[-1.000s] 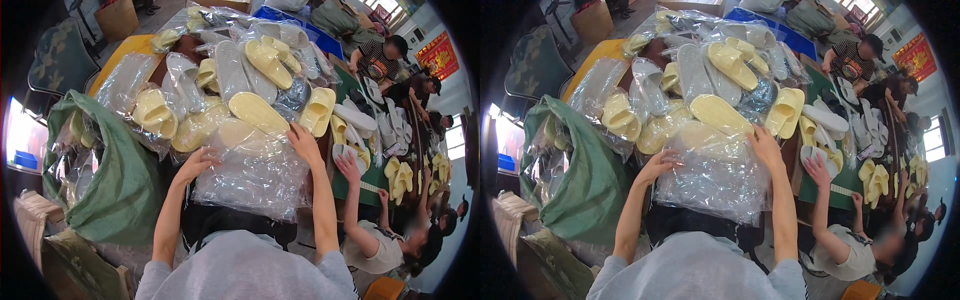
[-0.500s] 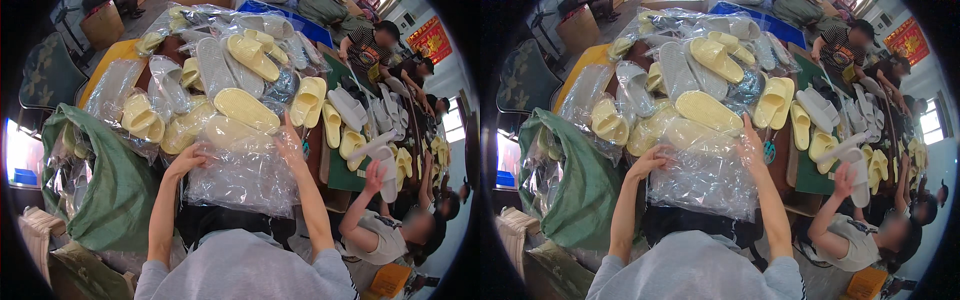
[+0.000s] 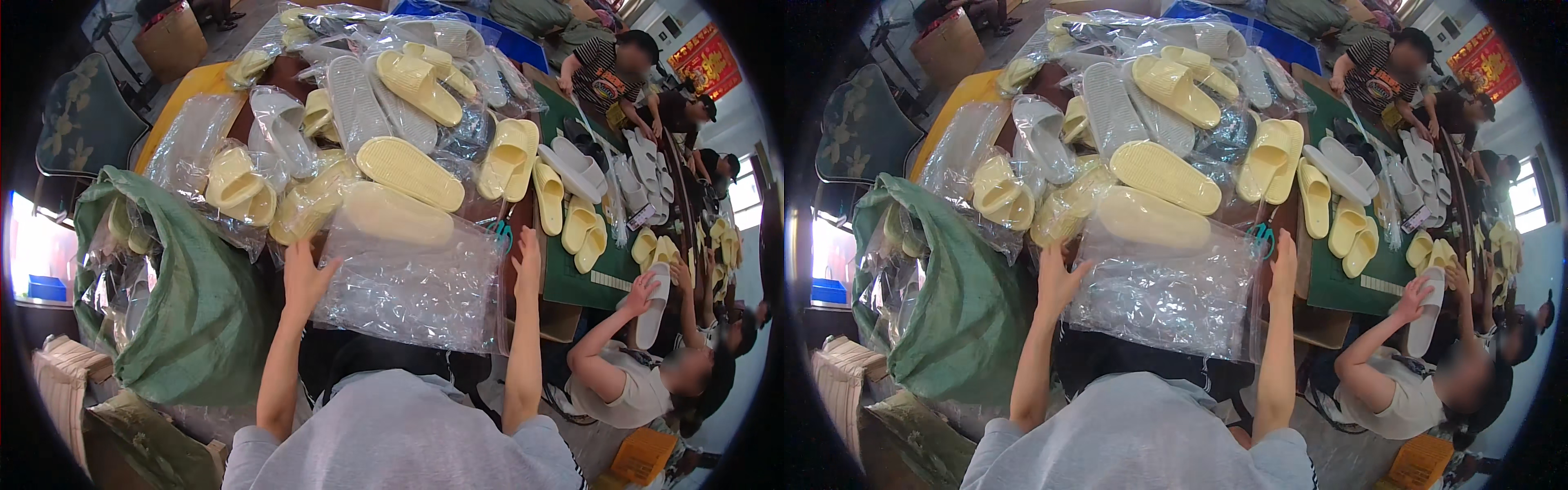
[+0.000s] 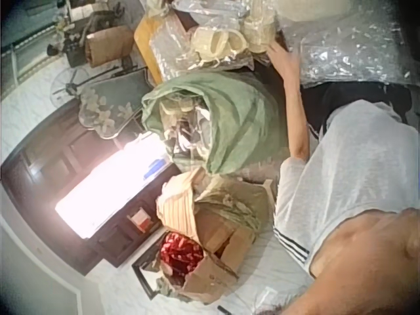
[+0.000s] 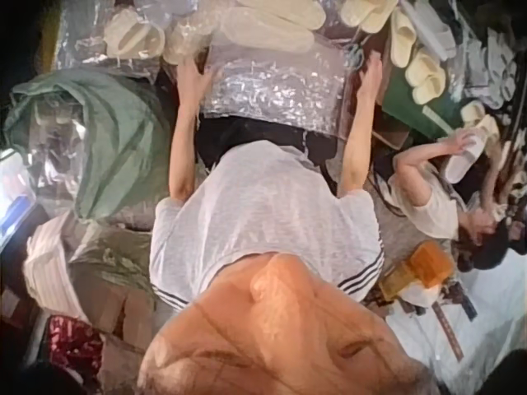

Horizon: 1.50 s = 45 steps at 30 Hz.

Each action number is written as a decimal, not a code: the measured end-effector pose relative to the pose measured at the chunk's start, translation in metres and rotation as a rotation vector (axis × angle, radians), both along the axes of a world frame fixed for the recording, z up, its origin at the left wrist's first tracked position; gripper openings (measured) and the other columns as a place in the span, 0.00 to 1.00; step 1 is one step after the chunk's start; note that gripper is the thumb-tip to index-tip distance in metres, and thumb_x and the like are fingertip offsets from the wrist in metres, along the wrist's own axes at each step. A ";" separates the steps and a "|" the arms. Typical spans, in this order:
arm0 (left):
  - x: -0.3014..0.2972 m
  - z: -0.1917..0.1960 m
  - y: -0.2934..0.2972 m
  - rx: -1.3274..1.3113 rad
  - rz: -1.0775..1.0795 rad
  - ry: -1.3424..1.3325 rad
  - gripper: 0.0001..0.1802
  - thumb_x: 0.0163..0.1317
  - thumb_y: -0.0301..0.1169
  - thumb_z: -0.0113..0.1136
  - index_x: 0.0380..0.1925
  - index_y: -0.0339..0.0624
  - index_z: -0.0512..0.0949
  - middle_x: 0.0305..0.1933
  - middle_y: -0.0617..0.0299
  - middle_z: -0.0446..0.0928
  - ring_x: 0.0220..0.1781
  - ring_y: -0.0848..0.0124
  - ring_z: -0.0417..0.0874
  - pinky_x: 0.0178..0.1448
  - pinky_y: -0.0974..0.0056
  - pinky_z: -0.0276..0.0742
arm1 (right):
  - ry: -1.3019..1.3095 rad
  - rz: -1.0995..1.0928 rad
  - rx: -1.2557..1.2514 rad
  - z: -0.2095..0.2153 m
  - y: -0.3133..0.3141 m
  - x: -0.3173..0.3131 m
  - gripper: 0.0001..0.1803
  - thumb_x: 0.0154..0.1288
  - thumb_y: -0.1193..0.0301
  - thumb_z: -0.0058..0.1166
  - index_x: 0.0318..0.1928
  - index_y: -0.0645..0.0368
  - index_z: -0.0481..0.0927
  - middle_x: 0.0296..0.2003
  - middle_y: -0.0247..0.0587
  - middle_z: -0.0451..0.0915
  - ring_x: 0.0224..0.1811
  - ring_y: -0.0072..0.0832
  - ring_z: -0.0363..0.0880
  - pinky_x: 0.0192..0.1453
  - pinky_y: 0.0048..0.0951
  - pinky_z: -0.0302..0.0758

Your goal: The person packages slippers by opening clear plastic bags, placing pairs of slippers inside the bags by hand, and setting them onto the table.

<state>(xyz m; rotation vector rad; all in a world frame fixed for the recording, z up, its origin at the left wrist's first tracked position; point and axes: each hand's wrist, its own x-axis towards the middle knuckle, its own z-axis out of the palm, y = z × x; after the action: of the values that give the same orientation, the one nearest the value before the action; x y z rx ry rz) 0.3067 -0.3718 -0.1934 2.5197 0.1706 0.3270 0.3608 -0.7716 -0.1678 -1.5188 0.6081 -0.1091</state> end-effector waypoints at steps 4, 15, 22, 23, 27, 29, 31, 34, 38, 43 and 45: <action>0.006 -0.010 0.000 -0.408 0.046 0.282 0.37 0.52 0.44 0.68 0.55 0.30 0.67 0.49 0.42 0.76 0.51 0.51 0.77 0.56 0.55 0.70 | -0.130 0.491 -0.635 0.008 0.017 -0.033 0.55 0.52 0.59 0.66 0.72 0.58 0.44 0.71 0.55 0.44 0.75 0.44 0.42 0.75 0.40 0.43; 0.029 -0.042 0.000 -1.021 -0.048 0.816 0.27 0.58 0.44 0.62 0.50 0.33 0.76 0.51 0.57 0.76 0.51 0.68 0.75 0.58 0.64 0.68 | 0.070 0.283 -0.657 -0.099 0.012 -0.051 0.70 0.35 0.63 0.76 0.72 0.59 0.38 0.66 0.62 0.52 0.68 0.51 0.54 0.71 0.43 0.54; 0.026 -0.047 0.008 -1.255 -0.043 0.869 0.43 0.59 0.40 0.61 0.68 0.34 0.52 0.65 0.54 0.64 0.61 0.66 0.69 0.63 0.63 0.65 | 0.085 0.167 0.012 -0.115 -0.003 -0.058 0.45 0.43 0.73 0.72 0.62 0.64 0.61 0.54 0.46 0.72 0.55 0.37 0.73 0.59 0.38 0.70; 0.028 -0.050 0.016 -1.318 -0.104 0.894 0.48 0.56 0.32 0.63 0.70 0.37 0.46 0.67 0.54 0.59 0.62 0.67 0.67 0.65 0.63 0.63 | 0.147 0.245 0.191 -0.110 -0.004 -0.059 0.39 0.45 0.75 0.69 0.59 0.64 0.65 0.50 0.44 0.75 0.52 0.35 0.75 0.58 0.36 0.71; 0.009 -0.003 0.002 -1.084 -0.478 0.481 0.50 0.51 0.20 0.57 0.72 0.42 0.40 0.63 0.56 0.63 0.62 0.70 0.65 0.66 0.65 0.61 | 0.111 0.345 0.316 -0.080 -0.024 -0.072 0.27 0.51 0.79 0.64 0.54 0.64 0.73 0.47 0.39 0.79 0.48 0.30 0.77 0.55 0.32 0.72; -0.001 0.049 -0.011 -1.099 -0.559 0.370 0.51 0.51 0.20 0.56 0.72 0.43 0.39 0.63 0.55 0.63 0.61 0.70 0.66 0.66 0.65 0.59 | -0.010 0.279 0.268 -0.062 -0.034 -0.074 0.26 0.52 0.79 0.64 0.54 0.64 0.73 0.46 0.38 0.79 0.48 0.28 0.77 0.55 0.31 0.71; -0.005 0.080 -0.016 -1.113 -0.633 0.247 0.52 0.51 0.19 0.55 0.73 0.45 0.38 0.62 0.55 0.64 0.60 0.70 0.66 0.66 0.66 0.58 | -0.150 0.234 0.227 -0.027 -0.031 -0.064 0.24 0.53 0.80 0.62 0.52 0.62 0.74 0.47 0.36 0.78 0.49 0.27 0.76 0.55 0.30 0.70; 0.016 0.098 -0.010 -1.049 -0.684 0.186 0.53 0.51 0.21 0.58 0.73 0.43 0.38 0.62 0.50 0.64 0.60 0.68 0.67 0.68 0.66 0.56 | -0.199 0.295 0.160 -0.001 -0.037 -0.030 0.25 0.54 0.79 0.63 0.54 0.61 0.73 0.46 0.34 0.78 0.50 0.26 0.75 0.56 0.29 0.69; 0.051 0.058 0.002 -1.245 -0.443 0.284 0.43 0.50 0.31 0.69 0.65 0.29 0.59 0.59 0.52 0.69 0.59 0.65 0.69 0.66 0.62 0.59 | -0.178 0.401 0.116 -0.001 -0.024 0.019 0.25 0.53 0.78 0.63 0.54 0.61 0.73 0.47 0.34 0.77 0.51 0.26 0.73 0.57 0.29 0.68; 0.083 0.004 0.019 -1.302 -0.346 0.452 0.27 0.54 0.32 0.66 0.55 0.36 0.73 0.52 0.61 0.76 0.54 0.72 0.73 0.61 0.68 0.63 | -0.205 0.444 0.114 -0.027 -0.007 0.056 0.30 0.54 0.80 0.61 0.59 0.56 0.69 0.49 0.33 0.74 0.54 0.27 0.71 0.59 0.31 0.68; 0.087 0.047 0.028 -1.351 -0.377 0.313 0.25 0.56 0.30 0.65 0.55 0.37 0.73 0.51 0.62 0.77 0.54 0.73 0.73 0.61 0.68 0.64 | -0.240 0.405 0.176 -0.005 0.006 0.069 0.25 0.56 0.79 0.59 0.56 0.56 0.71 0.46 0.33 0.75 0.50 0.27 0.73 0.55 0.30 0.71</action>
<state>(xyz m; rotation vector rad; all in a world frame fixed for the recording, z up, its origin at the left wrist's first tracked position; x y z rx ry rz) 0.3938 -0.3442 -0.1465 1.1921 0.0060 -0.2841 0.4297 -0.7653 -0.1732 -1.4028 0.1094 0.0714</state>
